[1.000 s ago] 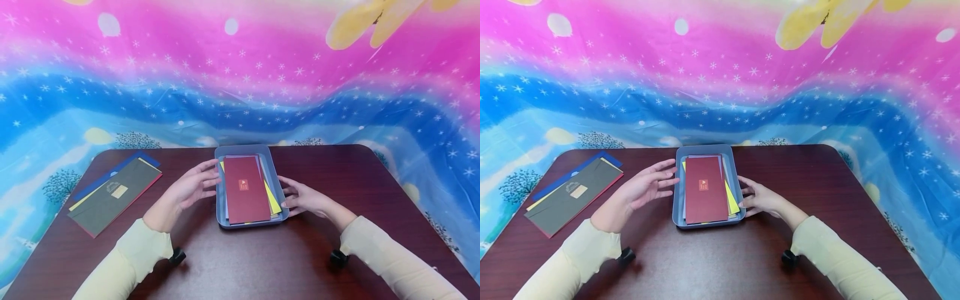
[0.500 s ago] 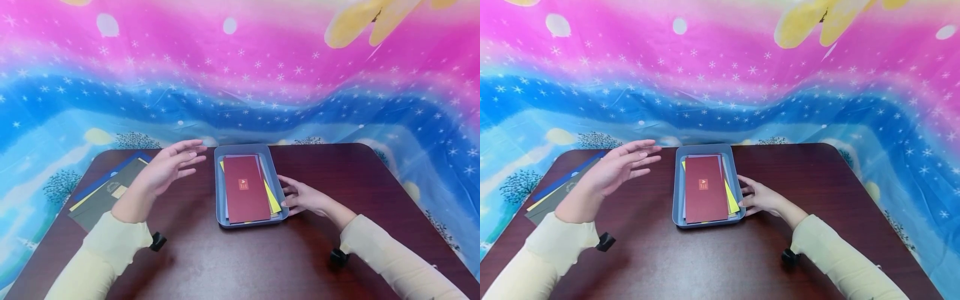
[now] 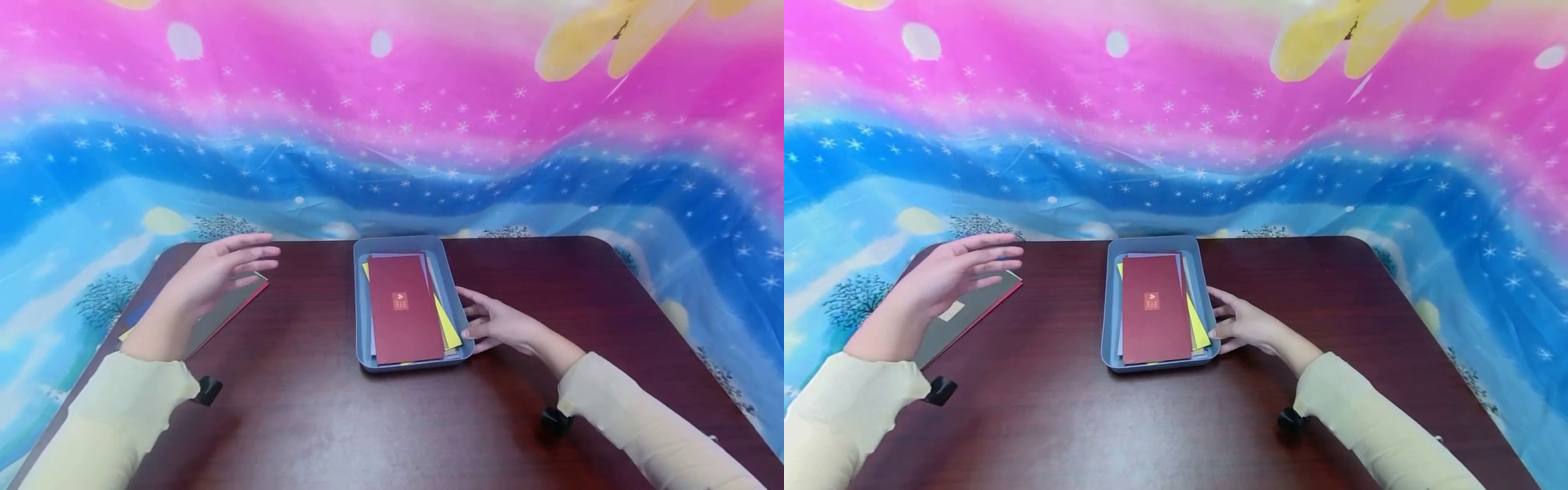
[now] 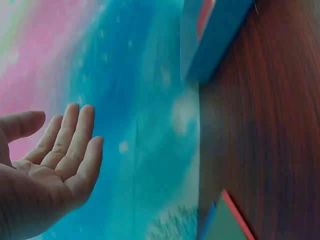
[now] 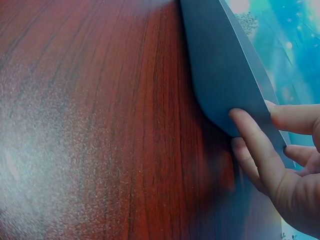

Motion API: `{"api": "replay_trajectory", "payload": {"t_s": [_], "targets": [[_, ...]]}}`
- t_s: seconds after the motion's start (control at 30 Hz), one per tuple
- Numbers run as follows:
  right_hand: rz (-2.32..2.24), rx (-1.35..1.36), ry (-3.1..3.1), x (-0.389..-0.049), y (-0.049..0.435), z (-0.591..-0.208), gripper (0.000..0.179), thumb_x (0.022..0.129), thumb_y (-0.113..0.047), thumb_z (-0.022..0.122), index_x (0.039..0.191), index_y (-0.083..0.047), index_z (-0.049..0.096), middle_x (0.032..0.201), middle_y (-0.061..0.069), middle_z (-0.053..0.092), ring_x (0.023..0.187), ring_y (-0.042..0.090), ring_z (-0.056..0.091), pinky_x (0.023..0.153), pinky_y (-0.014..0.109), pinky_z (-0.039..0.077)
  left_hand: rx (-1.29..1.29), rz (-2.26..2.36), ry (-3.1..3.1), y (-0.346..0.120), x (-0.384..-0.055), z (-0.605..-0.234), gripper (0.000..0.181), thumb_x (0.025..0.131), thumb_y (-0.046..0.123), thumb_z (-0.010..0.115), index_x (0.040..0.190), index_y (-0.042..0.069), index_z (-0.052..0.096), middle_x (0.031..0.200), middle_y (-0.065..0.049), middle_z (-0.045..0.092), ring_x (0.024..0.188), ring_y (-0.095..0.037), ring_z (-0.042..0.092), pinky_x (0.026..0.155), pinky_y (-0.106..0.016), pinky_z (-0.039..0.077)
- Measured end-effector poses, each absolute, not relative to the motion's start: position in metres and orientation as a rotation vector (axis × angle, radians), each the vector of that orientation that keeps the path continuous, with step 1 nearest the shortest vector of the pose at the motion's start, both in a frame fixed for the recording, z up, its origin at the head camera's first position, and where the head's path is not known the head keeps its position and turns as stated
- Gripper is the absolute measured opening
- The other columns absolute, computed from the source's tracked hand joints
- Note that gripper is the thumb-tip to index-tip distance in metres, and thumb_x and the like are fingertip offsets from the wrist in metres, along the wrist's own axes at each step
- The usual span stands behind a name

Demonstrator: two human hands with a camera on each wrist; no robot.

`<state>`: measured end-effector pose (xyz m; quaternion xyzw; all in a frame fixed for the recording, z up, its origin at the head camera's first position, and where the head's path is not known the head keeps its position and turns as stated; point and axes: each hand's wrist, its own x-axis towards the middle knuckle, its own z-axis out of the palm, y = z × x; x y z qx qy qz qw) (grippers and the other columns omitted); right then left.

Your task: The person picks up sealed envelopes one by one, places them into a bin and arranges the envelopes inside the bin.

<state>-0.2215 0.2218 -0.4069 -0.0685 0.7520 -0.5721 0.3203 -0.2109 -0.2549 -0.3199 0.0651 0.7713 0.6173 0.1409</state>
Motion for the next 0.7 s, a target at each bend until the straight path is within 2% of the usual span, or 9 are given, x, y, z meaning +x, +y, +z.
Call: {"api": "replay_trajectory", "payload": {"t_s": [0.1,0.23,0.33,0.37,0.43,0.5,0.57,0.63,0.7], "targets": [[-1.499,-0.178,1.981,-0.221,0.223,-0.407,0.091,0.098,0.005,0.063,0.166,-0.014,0.006,0.152,0.035,0.03,0.11,0.032,0.065,0.083,0.047,0.06,0.135,1.744,2.307,-0.274,-0.214,-0.328,0.059,0.11,0.031,0.049,0.159,0.002,0.033,0.119,0.023,0.064,0.112,0.003,0.062,0.104,-0.027,0.047],[-1.499,-0.185,1.98,-0.222,0.223,-0.408,0.091,0.098,0.005,0.063,0.166,-0.014,0.007,0.152,0.035,0.029,0.11,0.033,0.065,0.083,0.047,0.06,0.055,1.698,2.353,-0.299,-0.217,-0.339,0.064,0.11,0.035,0.048,0.161,0.003,0.028,0.116,0.028,0.063,0.111,0.007,0.06,0.113,-0.043,0.038],[-1.498,-0.183,1.985,-0.222,0.223,-0.408,0.091,0.097,0.004,0.064,0.166,-0.014,0.007,0.153,0.035,0.029,0.11,0.033,0.065,0.083,0.046,0.06,0.0,1.658,2.358,-0.315,-0.217,-0.345,0.067,0.11,0.038,0.044,0.163,0.005,0.022,0.121,0.027,0.06,0.116,0.006,0.057,0.116,-0.05,0.033],[-1.496,-0.182,1.987,-0.222,0.223,-0.408,0.091,0.097,0.004,0.064,0.166,-0.015,0.007,0.153,0.035,0.029,0.109,0.032,0.065,0.082,0.046,0.06,-0.017,1.63,2.368,-0.32,-0.217,-0.347,0.067,0.111,0.039,0.043,0.164,0.005,0.02,0.126,0.024,0.058,0.119,0.003,0.056,0.116,-0.051,0.032],[-1.496,-0.184,1.986,-0.222,0.223,-0.409,0.091,0.097,0.004,0.064,0.166,-0.014,0.007,0.152,0.035,0.029,0.109,0.032,0.065,0.082,0.046,0.06,-0.032,1.575,2.393,-0.327,-0.218,-0.352,0.065,0.112,0.037,0.039,0.163,0.004,0.019,0.142,0.006,0.057,0.131,-0.013,0.054,0.115,-0.056,0.031],[-1.496,-0.186,1.984,-0.222,0.224,-0.409,0.092,0.097,0.004,0.064,0.166,-0.015,0.007,0.152,0.035,0.029,0.109,0.032,0.065,0.083,0.046,0.06,-0.052,1.5,2.432,-0.333,-0.217,-0.356,0.062,0.113,0.034,0.037,0.162,0.001,0.019,0.154,-0.015,0.047,0.139,-0.031,0.047,0.114,-0.06,0.031],[-1.495,-0.186,1.982,-0.222,0.224,-0.41,0.092,0.097,0.004,0.065,0.166,-0.015,0.007,0.152,0.035,0.03,0.109,0.032,0.065,0.083,0.046,0.06,-0.059,1.423,2.474,-0.339,-0.217,-0.361,0.06,0.113,0.028,0.036,0.16,-0.004,0.021,0.157,-0.032,0.035,0.141,-0.047,0.038,0.112,-0.064,0.031],[-1.495,-0.186,1.979,-0.222,0.224,-0.41,0.092,0.097,0.004,0.064,0.166,-0.015,0.007,0.152,0.035,0.03,0.109,0.032,0.065,0.083,0.046,0.06,-0.06,1.319,2.541,-0.345,-0.215,-0.366,0.058,0.112,0.024,0.04,0.158,-0.009,0.024,0.154,-0.038,0.032,0.139,-0.054,0.036,0.109,-0.067,0.033],[-1.494,-0.186,1.98,-0.222,0.224,-0.41,0.092,0.097,0.004,0.064,0.166,-0.014,0.006,0.152,0.035,0.03,0.11,0.032,0.065,0.083,0.046,0.06,-0.058,1.177,2.626,-0.351,-0.215,-0.371,0.06,0.109,0.022,0.047,0.154,-0.012,0.028,0.15,-0.041,0.034,0.134,-0.056,0.041,0.106,-0.067,0.038]]}}
